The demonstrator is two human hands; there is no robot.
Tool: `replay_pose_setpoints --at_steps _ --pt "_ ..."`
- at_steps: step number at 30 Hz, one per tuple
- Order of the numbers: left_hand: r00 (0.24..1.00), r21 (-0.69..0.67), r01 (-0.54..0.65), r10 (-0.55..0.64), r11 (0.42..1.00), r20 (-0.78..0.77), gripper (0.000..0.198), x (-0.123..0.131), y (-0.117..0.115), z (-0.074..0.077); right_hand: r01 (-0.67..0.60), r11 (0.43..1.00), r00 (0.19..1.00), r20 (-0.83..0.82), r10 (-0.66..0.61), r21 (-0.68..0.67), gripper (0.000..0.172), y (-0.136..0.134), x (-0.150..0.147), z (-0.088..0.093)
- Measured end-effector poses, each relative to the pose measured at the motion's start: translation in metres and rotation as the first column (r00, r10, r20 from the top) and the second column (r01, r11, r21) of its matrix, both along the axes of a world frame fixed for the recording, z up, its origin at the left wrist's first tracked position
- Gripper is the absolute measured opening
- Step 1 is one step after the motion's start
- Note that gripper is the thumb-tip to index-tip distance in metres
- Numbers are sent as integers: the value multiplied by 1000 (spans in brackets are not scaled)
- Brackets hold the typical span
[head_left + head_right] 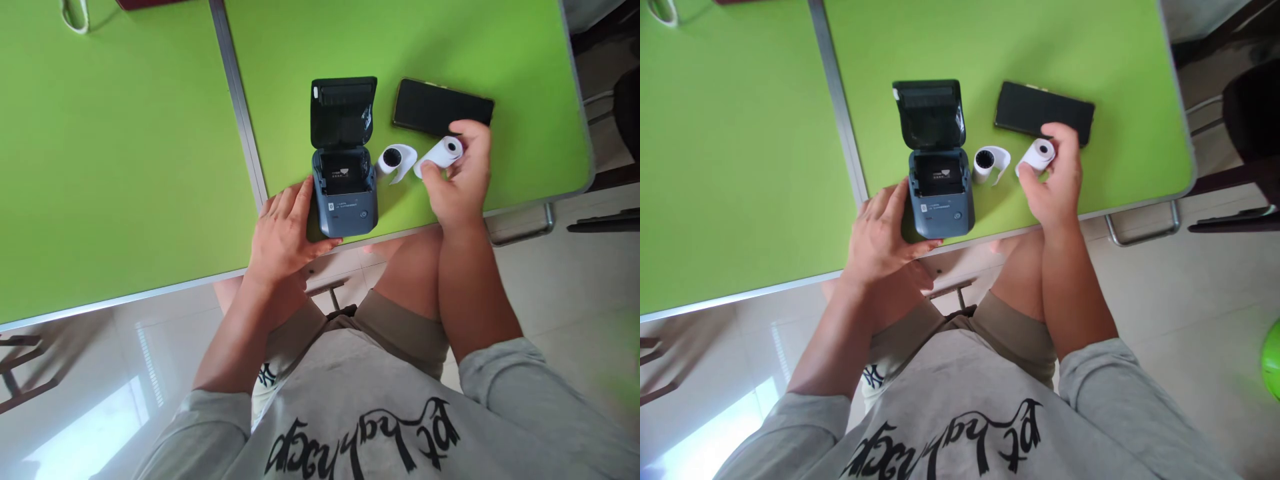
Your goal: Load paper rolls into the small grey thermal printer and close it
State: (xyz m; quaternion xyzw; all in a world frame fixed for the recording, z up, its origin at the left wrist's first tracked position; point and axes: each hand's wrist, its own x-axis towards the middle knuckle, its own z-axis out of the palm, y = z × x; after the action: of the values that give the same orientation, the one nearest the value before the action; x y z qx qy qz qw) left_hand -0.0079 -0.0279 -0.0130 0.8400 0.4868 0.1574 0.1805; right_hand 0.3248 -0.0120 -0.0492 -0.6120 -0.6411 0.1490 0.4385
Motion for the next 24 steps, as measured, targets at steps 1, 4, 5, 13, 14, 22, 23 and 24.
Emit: replay_pose_setpoints --at_steps 1,4,5,13,14,22,23,24 --pt "1000 -2 0 0 1000 -1 113 0 0 0 44 995 996 -76 -37 90 48 1 1 -2" --pt "1000 -5 0 0 1000 -7 110 1 -1 2 136 941 976 -204 -74 309 45 0 -7 10" --pt "1000 -8 1 -1 1000 -9 110 1 -1 2 95 940 981 -192 -33 326 42 -2 -14 21" --pt "1000 17 29 -29 999 6 109 0 -2 -2 -424 904 863 328 385 54 44 -30 -112 110" --pt "1000 25 29 -30 999 6 110 0 -2 -2 -407 914 857 346 382 -3 42 -29 -117 112" --pt "1000 1 23 -23 1000 8 113 1 -2 0 -244 943 879 359 313 -225 14 7 -112 94" --pt "1000 2 26 -26 1000 8 114 1 -2 0 -243 945 875 372 311 -220 13 9 -111 93" --pt "1000 3 31 -31 1000 7 115 1 -2 1 -233 949 873 384 301 -214 13 11 -111 93"
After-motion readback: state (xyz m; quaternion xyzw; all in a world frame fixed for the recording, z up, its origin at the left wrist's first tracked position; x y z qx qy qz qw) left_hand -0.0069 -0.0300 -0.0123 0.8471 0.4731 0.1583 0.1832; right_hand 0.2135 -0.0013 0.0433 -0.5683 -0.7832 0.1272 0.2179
